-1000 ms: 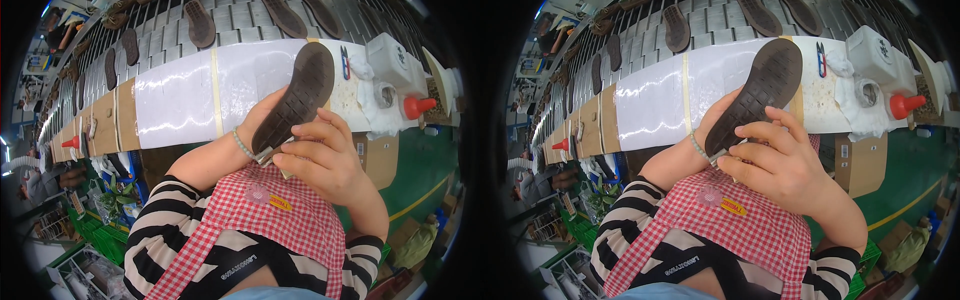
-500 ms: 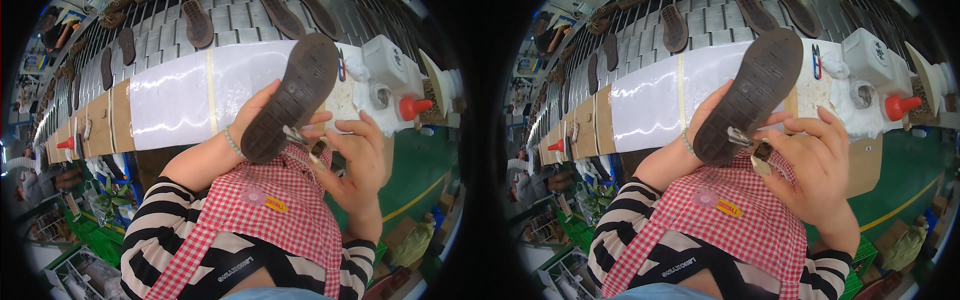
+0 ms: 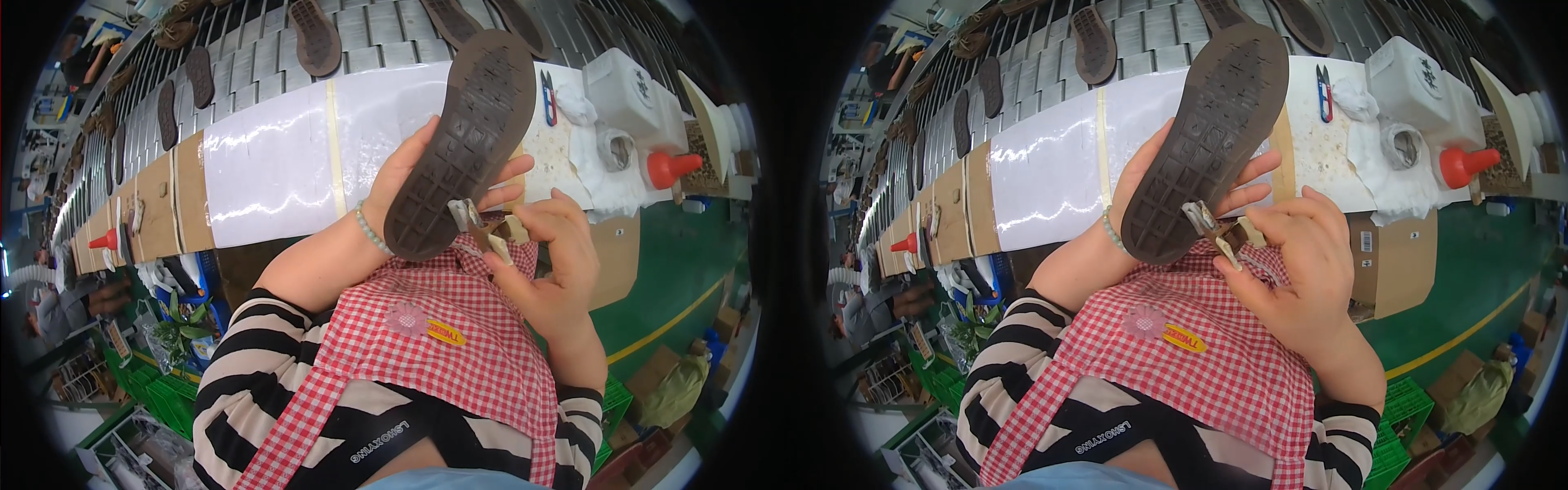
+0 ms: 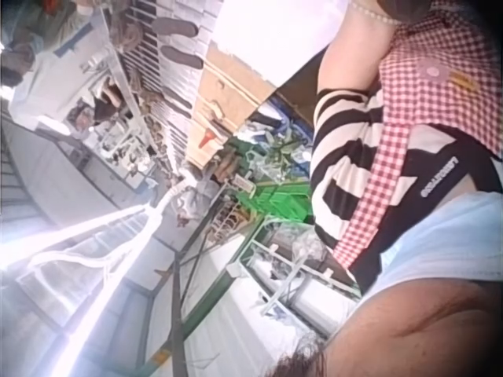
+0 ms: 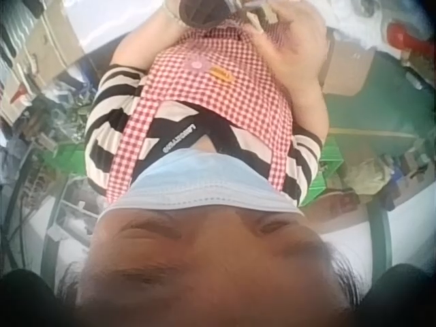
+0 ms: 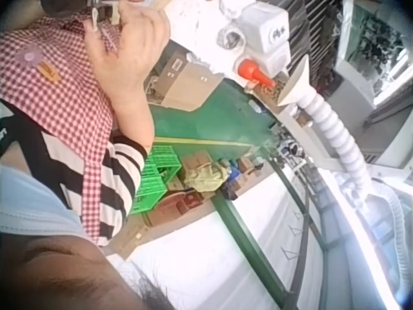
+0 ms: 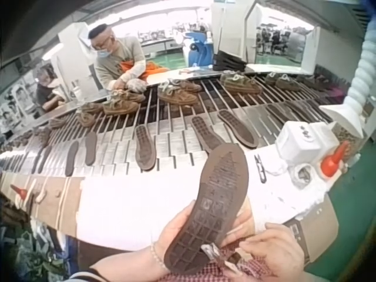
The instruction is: Apply glue or primer to the edges of shoe soles before assembly using a small brush.
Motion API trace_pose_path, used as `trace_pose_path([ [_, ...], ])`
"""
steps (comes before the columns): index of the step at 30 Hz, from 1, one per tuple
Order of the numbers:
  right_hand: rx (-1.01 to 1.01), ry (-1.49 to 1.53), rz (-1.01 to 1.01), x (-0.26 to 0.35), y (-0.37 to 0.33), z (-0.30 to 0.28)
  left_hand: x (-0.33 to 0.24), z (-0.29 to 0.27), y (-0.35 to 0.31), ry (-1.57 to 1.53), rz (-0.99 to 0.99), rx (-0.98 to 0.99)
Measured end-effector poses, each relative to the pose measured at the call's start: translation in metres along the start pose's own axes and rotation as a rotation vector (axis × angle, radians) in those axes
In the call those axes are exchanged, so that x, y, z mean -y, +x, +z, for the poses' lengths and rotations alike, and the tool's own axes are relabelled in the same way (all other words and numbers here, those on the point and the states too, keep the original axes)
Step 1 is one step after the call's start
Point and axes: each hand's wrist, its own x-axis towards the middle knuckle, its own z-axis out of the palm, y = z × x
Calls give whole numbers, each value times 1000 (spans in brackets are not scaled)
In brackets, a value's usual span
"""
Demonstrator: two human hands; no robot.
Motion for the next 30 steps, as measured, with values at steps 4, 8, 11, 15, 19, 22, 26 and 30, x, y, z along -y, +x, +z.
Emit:
trace_pose_path([
  [4, 46, 47, -36, -1, -2, 0, 2, 2, -2, 11, -54, 9],
  [8, -93, -78, -40, -7, 4, 0, 4, 3, -7, 23, -52, 65],
  [11, -98, -72, -32, -8, 4, -3, 3, 1, -10, 118, -48, 50],
  [15, -142, -122, -38, -14, 8, -7, 6, -1, -12, 11, -83, 97],
  [19, -213, -197, -39, -25, 11, -13, 8, 3, -12, 185, -25, -97],
  [22, -154, -124, -36, -24, 13, -18, 5, 0, -13, 179, -74, -35],
  [26, -191, -244, -49, -37, 19, -23, 2, -5, -12, 132, -137, 40],
  [30, -160, -174, -74, -39, 21, -31, 1, -8, -13, 151, -131, 14],
])
